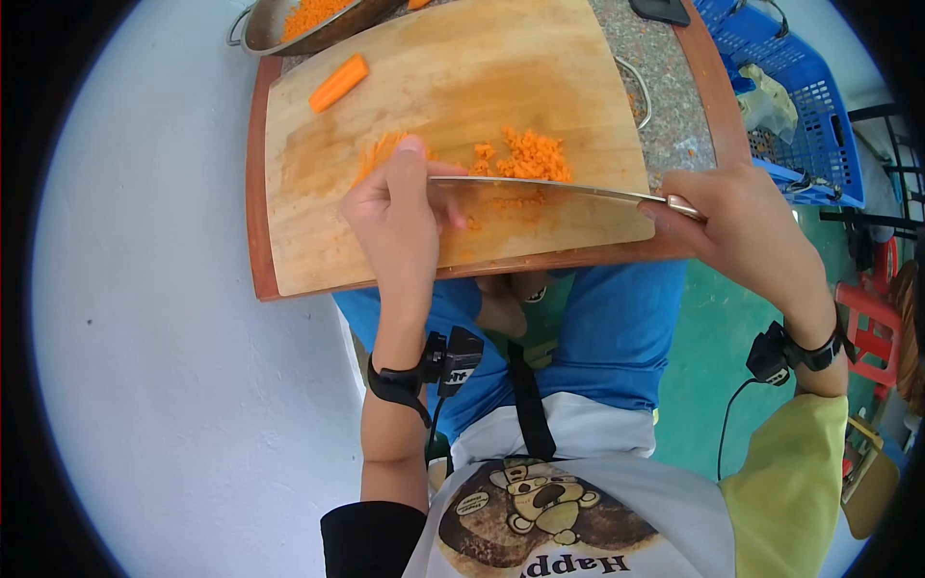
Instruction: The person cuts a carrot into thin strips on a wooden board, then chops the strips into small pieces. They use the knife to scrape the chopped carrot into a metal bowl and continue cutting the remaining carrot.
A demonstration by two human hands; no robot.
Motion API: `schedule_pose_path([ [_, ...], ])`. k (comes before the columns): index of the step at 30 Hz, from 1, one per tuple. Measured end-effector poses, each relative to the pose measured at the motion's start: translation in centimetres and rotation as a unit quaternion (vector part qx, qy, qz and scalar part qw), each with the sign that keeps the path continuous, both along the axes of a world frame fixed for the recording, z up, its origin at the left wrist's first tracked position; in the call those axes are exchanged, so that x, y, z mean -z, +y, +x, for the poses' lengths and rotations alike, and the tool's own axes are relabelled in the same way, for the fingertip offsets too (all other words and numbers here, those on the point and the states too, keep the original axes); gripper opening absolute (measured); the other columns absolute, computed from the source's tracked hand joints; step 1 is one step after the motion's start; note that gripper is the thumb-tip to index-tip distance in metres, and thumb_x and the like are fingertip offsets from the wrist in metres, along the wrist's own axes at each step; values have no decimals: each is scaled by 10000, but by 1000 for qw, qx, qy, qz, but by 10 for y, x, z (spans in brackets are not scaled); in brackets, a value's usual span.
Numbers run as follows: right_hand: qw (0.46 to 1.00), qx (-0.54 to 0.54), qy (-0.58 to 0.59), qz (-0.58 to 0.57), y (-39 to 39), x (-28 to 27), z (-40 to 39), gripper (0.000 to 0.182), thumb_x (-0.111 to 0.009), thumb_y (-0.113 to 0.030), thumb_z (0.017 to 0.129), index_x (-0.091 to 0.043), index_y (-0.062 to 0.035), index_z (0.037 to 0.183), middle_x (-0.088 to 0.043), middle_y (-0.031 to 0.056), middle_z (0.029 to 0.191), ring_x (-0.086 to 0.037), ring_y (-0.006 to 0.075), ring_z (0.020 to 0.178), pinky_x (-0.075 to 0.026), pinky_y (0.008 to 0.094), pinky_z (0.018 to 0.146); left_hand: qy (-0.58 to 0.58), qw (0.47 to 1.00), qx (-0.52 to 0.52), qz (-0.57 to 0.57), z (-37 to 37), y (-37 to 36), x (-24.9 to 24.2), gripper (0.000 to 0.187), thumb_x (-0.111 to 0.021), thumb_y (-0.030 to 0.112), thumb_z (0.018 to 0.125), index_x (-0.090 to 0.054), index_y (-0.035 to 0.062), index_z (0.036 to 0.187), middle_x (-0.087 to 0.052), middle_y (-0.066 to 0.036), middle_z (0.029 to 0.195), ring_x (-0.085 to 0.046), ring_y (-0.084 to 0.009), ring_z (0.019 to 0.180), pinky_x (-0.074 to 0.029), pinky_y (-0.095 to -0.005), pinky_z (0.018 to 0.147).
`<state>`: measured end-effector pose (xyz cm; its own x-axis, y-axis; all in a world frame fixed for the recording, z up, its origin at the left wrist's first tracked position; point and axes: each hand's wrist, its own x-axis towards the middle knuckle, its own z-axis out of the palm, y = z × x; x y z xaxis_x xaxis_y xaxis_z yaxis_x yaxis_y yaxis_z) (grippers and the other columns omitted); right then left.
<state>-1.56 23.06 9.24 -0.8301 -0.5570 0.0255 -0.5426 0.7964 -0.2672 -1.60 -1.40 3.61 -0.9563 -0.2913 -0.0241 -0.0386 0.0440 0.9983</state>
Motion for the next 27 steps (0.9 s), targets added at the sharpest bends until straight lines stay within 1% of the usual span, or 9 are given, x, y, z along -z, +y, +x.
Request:
schedule_pose_path([
  [1,1000,5,-7,11,0,0,-1,195,-629,-240,791,-596,-59,728,-551,145,560,-570,333,580,-440,422,538,-6,1000,10,-23,-2,0,1,451,-450,303,923,-567,-46,662,-630,-169,688,-494,-137,386,-316,-211,364],
  [5,1000,13,-3,16,0,-2,0,209,-628,-250,793,-594,-57,721,-551,148,562,-572,337,585,-439,426,534,0,1000,-7,-18,-2,1,-3,449,-452,301,923,-564,-48,664,-629,-172,687,-493,-138,385,-320,-211,364],
  [7,1000,13,-7,16,-1,0,-2,217,-628,-252,793,-588,-55,712,-549,150,558,-572,337,585,-437,427,531,8,1000,10,17,-7,-1,2,425,-501,259,908,-614,-56,647,-590,-93,572,-494,-108,383,-318,-221,378],
  [14,1000,17,-8,19,-1,1,-1,228,-627,-251,794,-577,-52,696,-546,152,555,-573,336,583,-436,427,530,16,1000,8,9,-5,-1,1,431,-503,267,909,-613,-59,650,-590,-92,572,-492,-109,378,-329,-212,376],
  [16,1000,13,-10,18,0,0,-2,224,-627,-248,794,-579,-53,697,-547,151,555,-573,336,585,-437,427,533,-7,1000,18,5,-9,-2,0,437,-496,267,915,-612,-62,652,-599,-101,583,-486,-109,375,-340,-214,374],
  [20,999,25,-28,8,0,-4,5,214,-630,-237,793,-578,-52,697,-551,151,562,-575,336,593,-443,426,539,1,1000,8,7,-1,2,-8,435,-496,257,916,-607,-64,644,-611,-113,597,-485,-110,375,-349,-216,373],
  [22,999,21,-31,8,0,-1,5,205,-630,-233,793,-582,-52,708,-555,153,571,-576,338,595,-445,428,540,15,999,38,-15,-2,-1,1,461,-436,289,929,-575,-49,647,-627,-160,664,-485,-133,375,-321,-211,360],
  [26,999,21,-33,13,1,-4,8,186,-634,-225,790,-591,-51,740,-566,156,592,-577,343,600,-448,435,540,6,1000,19,-19,1,1,0,465,-433,288,931,-575,-47,641,-630,-159,668,-485,-135,372,-323,-212,358],
  [27,999,21,-33,13,1,-3,8,186,-634,-225,790,-591,-51,740,-566,156,592,-577,343,600,-448,435,540,11,1000,22,0,1,-1,2,431,-471,253,920,-588,-54,641,-624,-145,641,-483,-124,374,-332,-215,363],
])
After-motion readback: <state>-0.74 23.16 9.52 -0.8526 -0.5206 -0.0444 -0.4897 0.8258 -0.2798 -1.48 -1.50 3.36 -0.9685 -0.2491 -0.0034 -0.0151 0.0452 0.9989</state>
